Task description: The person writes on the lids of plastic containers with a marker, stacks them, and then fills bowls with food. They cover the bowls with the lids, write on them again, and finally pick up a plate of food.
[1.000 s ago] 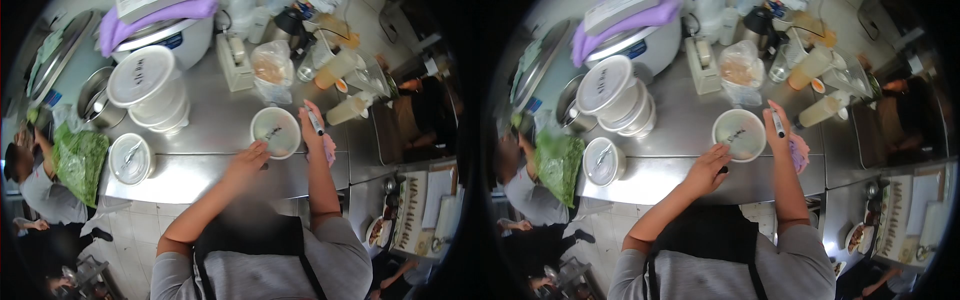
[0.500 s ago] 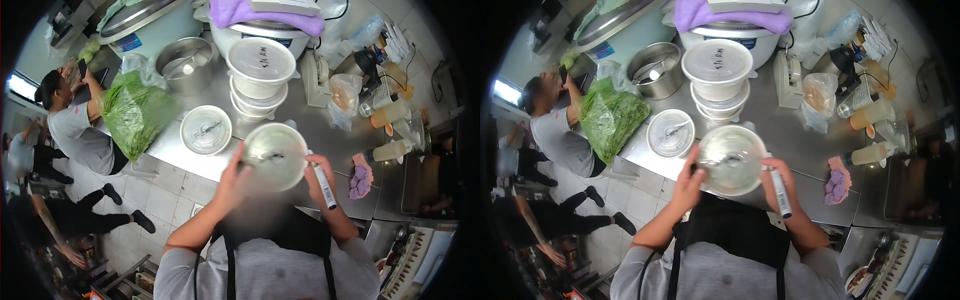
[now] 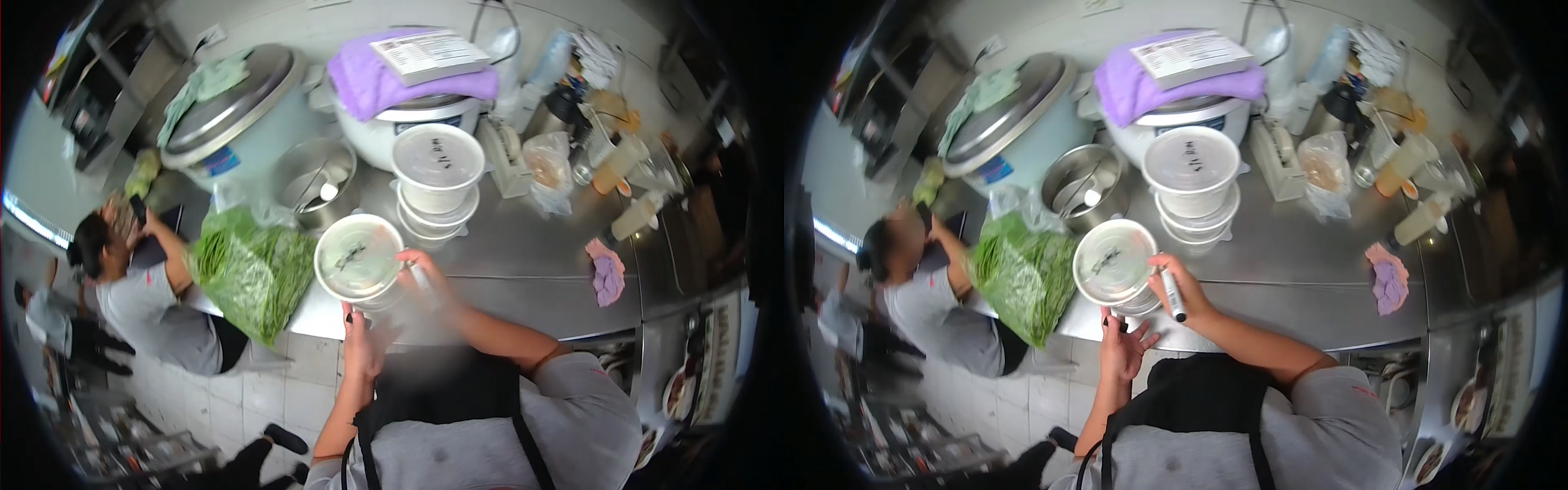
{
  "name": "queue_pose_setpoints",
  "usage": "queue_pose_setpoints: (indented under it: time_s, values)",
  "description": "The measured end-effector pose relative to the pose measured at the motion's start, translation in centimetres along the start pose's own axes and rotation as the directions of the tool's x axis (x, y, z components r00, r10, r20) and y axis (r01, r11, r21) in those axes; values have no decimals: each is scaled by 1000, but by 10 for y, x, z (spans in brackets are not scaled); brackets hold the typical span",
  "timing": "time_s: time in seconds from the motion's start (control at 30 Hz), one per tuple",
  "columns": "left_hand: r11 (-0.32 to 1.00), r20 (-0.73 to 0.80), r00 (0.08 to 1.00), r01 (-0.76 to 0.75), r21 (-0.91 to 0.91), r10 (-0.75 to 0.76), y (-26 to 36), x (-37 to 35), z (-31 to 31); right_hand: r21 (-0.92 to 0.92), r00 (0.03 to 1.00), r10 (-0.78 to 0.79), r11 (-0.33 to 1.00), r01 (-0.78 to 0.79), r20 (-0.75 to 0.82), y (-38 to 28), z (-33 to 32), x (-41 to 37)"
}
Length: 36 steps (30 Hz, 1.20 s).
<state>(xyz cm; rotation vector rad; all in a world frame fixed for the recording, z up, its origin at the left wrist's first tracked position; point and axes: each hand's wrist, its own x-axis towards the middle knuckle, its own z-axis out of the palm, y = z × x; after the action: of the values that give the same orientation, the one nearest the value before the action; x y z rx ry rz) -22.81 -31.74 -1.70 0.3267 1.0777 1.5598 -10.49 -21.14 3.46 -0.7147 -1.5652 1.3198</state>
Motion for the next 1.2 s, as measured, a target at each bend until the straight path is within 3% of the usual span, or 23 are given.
queue_pose_setpoints:
  time_s: [0.1,0.13,0.23,0.27,0.3,0.37,0.4,0.47,0.57,0.6,0.7,0.77,0.8,0.83,0.87,0.9,0.93,0.97,1.03,1.07,1.1,1.13,1.2]
  values:
    - [982,85,992,-80,-171,95,9,27,6,-30,998,-62,998,62,-13,12,13,13]
    - [974,-17,991,-133,-184,132,16,30,17,-78,995,-84,994,80,-49,6,13,16]
    - [965,-92,972,-196,176,215,5,32,18,-258,983,-185,949,181,8,-16,-3,13]
    - [872,-13,983,-156,464,183,-13,39,1,-323,974,-218,919,226,60,-19,-12,11]
    - [716,153,959,-279,640,238,-30,39,-5,-234,975,-208,946,222,84,-11,-16,4]
    - [755,291,949,-277,594,120,-32,25,24,-172,985,120,980,-97,127,-7,-27,-17]
    - [729,364,923,-335,597,125,-24,21,41,-224,988,93,973,-63,127,-10,-36,-22]
    - [676,501,855,-449,584,135,-11,18,82,-324,990,39,946,8,138,-17,-53,-31]
    - [419,663,700,-703,575,265,-20,16,126,-344,999,-47,938,51,20,-19,-82,-37]
    - [177,819,495,-869,462,291,-26,27,133,-385,999,-52,922,47,-3,-19,-96,-37]
    - [475,586,807,-547,690,78,-57,24,165,-455,994,-71,890,28,-79,-22,-150,-36]
    - [387,679,723,-667,637,128,-89,41,188,-436,986,-85,900,14,-144,-30,-191,-32]
    - [335,722,664,-737,588,194,-102,45,205,-377,960,-226,914,151,-164,-26,-203,-28]
    - [274,758,602,-796,540,252,-114,51,217,-387,965,-233,906,172,-116,-25,-220,-22]
    - [360,740,655,-734,576,153,-129,63,221,-394,969,-239,898,195,-66,-24,-240,-12]
    - [515,693,685,-688,511,227,-131,65,243,-402,969,-247,889,220,-16,-34,-258,4]
    - [648,637,715,-635,420,289,-130,67,271,-453,1000,-13,892,11,-1,-52,-273,25]
    - [757,573,746,-578,303,340,-131,71,291,-476,999,-37,879,16,-35,-47,-288,54]
    - [561,463,813,-580,591,353,-170,107,281,-533,980,-170,841,88,-106,-26,-318,121]
    - [454,437,839,-543,707,324,-198,124,262,-548,973,-131,837,7,-189,-27,-325,152]
    - [333,408,863,-494,803,298,-213,130,251,-595,951,-217,802,46,-219,-17,-333,180]
    - [-53,559,753,-580,813,347,-213,125,251,-643,919,-306,762,79,-249,-1,-338,204]
    - [-190,598,755,-567,801,270,-197,102,271,-701,954,-131,705,-103,-271,29,-339,236]
